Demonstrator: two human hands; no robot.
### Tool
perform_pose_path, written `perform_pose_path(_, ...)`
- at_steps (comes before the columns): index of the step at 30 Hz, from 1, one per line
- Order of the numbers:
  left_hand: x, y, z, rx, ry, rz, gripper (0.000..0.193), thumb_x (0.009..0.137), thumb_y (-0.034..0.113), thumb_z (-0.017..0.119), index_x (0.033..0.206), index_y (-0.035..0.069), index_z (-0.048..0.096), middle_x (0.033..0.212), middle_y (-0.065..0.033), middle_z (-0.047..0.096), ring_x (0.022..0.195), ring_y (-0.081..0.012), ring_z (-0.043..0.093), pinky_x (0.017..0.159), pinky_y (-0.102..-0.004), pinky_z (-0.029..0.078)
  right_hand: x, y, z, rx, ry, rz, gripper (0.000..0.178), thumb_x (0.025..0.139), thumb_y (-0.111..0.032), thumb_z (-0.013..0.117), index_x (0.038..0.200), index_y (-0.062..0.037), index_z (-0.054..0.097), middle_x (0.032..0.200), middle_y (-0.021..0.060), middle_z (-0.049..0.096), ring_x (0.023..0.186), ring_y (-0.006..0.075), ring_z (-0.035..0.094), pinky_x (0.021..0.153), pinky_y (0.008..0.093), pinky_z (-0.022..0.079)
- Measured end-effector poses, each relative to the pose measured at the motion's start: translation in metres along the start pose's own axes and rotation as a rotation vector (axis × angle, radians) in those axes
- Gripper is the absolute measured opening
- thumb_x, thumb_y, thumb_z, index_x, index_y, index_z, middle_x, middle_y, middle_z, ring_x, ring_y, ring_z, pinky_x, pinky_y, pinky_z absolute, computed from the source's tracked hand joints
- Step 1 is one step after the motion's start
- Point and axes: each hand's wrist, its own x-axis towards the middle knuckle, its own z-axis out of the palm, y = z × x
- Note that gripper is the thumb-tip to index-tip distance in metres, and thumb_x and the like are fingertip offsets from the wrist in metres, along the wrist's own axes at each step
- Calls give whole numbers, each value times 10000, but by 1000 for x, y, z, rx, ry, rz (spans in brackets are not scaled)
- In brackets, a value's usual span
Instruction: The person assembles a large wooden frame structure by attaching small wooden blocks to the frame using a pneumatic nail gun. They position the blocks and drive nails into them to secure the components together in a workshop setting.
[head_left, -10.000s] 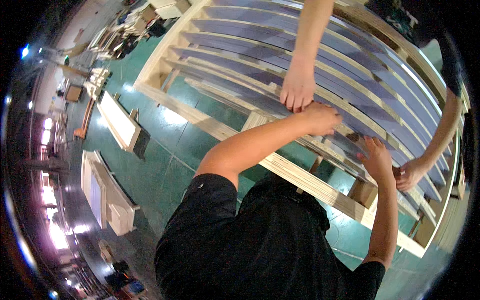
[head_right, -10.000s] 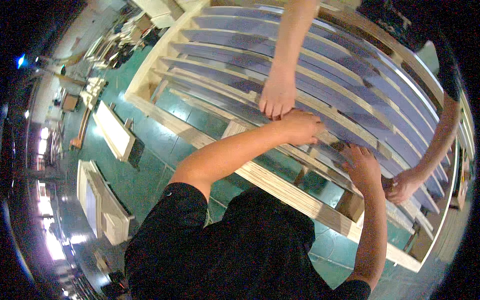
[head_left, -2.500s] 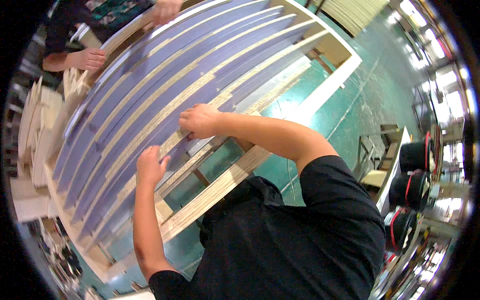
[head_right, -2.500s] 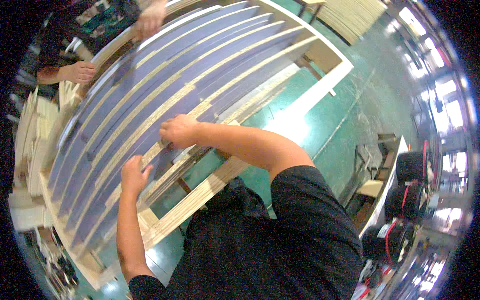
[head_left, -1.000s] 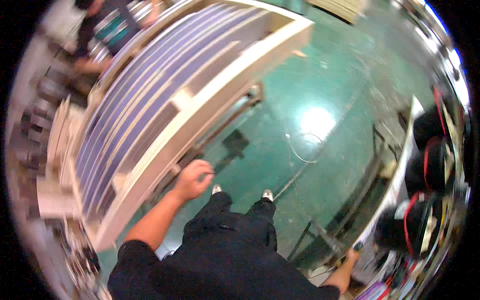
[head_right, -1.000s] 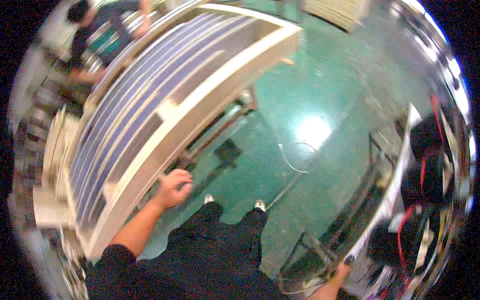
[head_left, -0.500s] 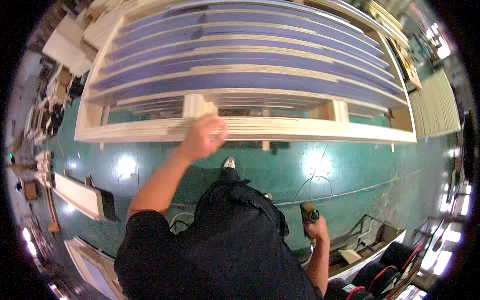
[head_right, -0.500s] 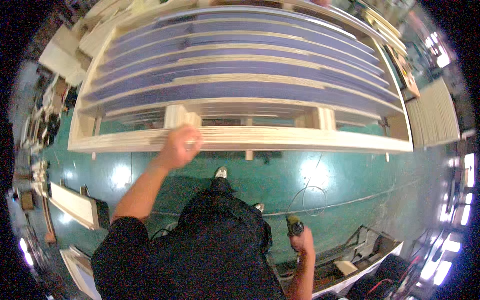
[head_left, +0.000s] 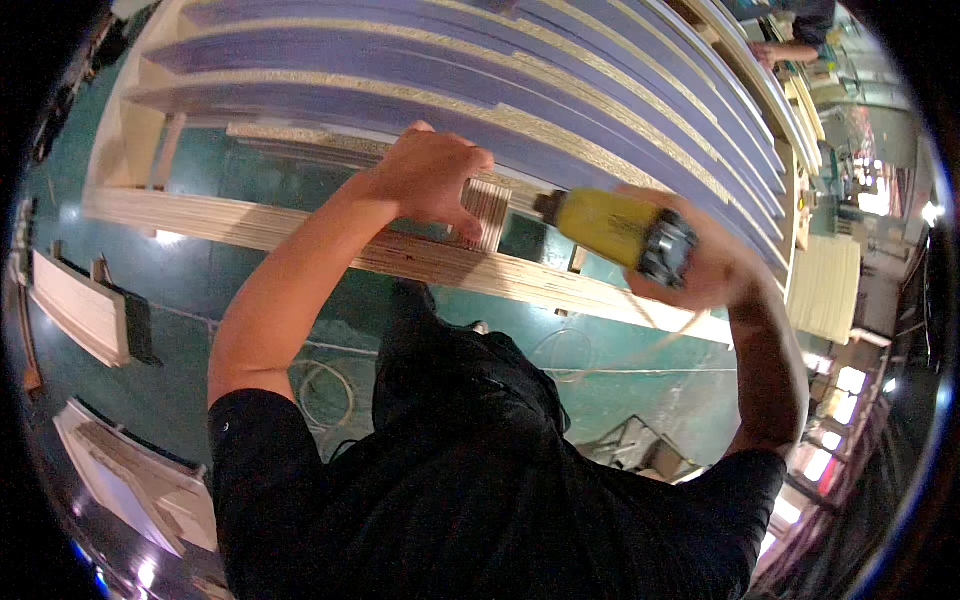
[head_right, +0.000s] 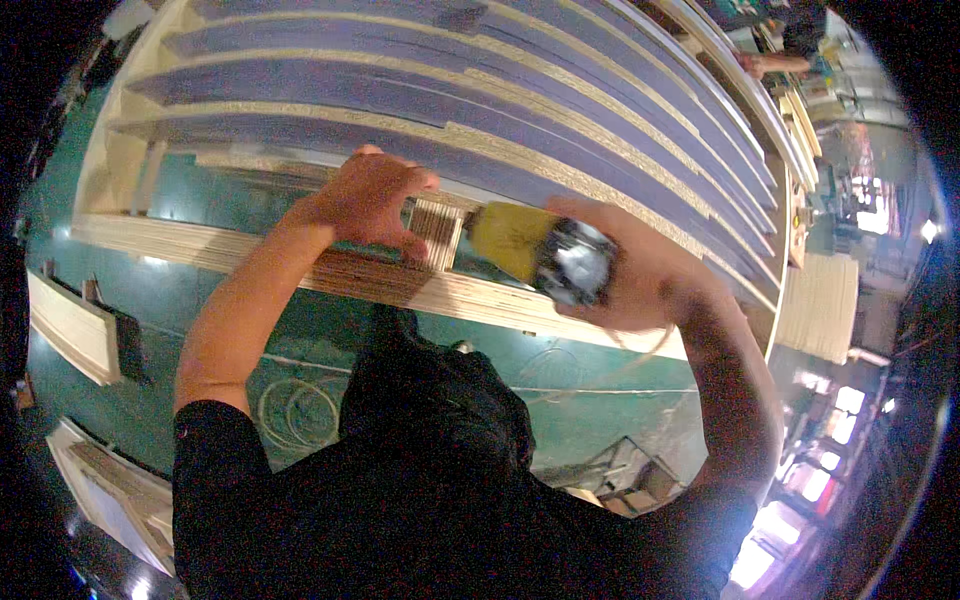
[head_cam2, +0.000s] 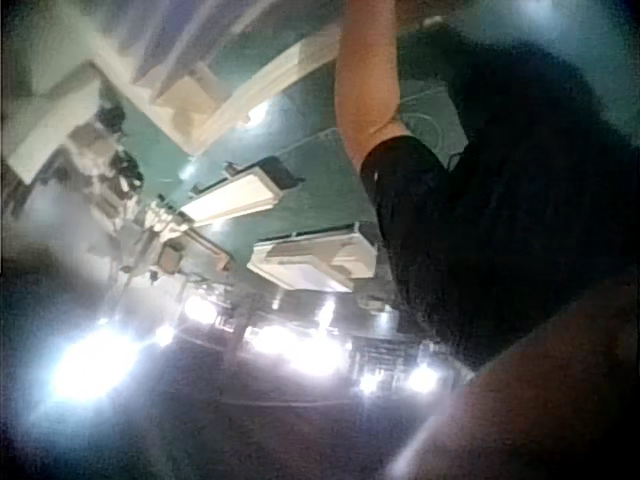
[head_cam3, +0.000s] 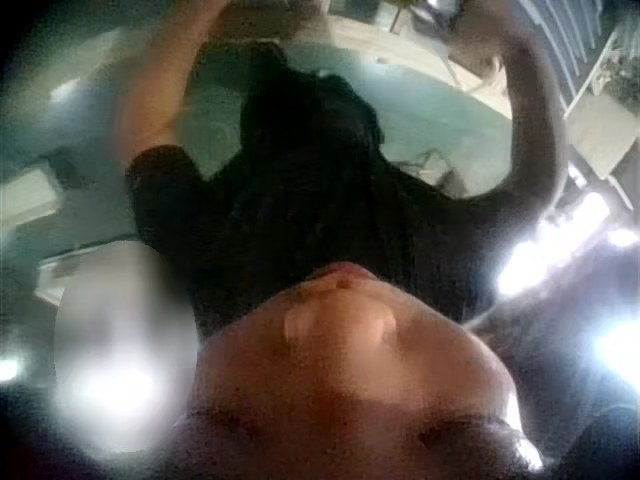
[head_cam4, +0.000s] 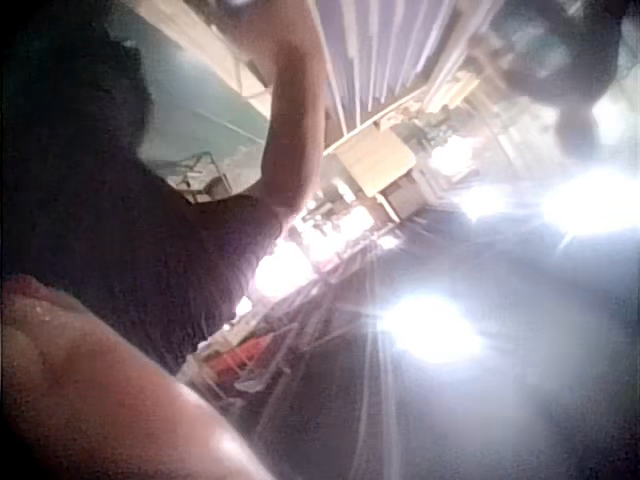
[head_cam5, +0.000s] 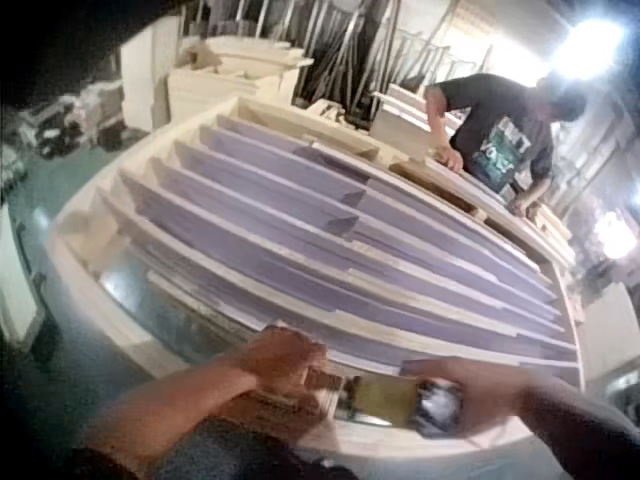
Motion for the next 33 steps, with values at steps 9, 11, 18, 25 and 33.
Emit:
perform_pose_path(9, 1, -6, -1, -46, -32, -66, 742, 587, 594, 906, 1143, 142, 714, 1030, -73, 753, 1063, -286, 711, 921, -468, 487, 108, -2, 23, 168, -273, 421, 727, 788, -118, 822, 1401, 41, 464, 1242, 137, 674, 1133, 193, 638, 1014, 336, 499)
perform_pose_path(11, 0, -8, 5, -38, 30, -61, 735, 580, 589, 911, 1134, 146, 718, 1017, -75, 751, 1055, -287, 713, 910, -461, 489, 112, 6, 23, 295, -286, 416, 715, 801, -83, 793, 1422, 41, 461, 1284, 129, 664, 1163, 181, 625, 1035, 313, 474)
perform_pose_path(18, 1, -8, 5, -62, 8, -73, 681, 567, 554, 927, 1095, 167, 739, 990, -72, 751, 1021, -293, 720, 897, -457, 482, 112, 32, 29, 216, -311, 275, 583, 824, -94, 782, 1370, -5, 599, 1187, 102, 718, 1074, 146, 645, 947, 307, 512)
perform_pose_path(25, 2, -6, 1, -63, -3, -81, 670, 570, 529, 932, 1099, 168, 735, 1022, -65, 751, 1106, -280, 687, 945, -473, 454, 114, 16, 27, 209, -310, 394, 607, 828, -128, 829, 1338, -9, 522, 1085, 90, 693, 1001, 144, 641, 865, 320, 531)
perform_pose_path(33, 2, -3, -3, -33, -39, -107, 767, 563, 551, 941, 1163, 136, 704, 1105, -79, 737, 1193, -301, 642, 1016, -511, 437, 85, 42, 34, 202, -181, 298, 784, 781, -141, 906, 1428, -20, 479, 1185, 101, 701, 1117, 166, 654, 958, 320, 514)
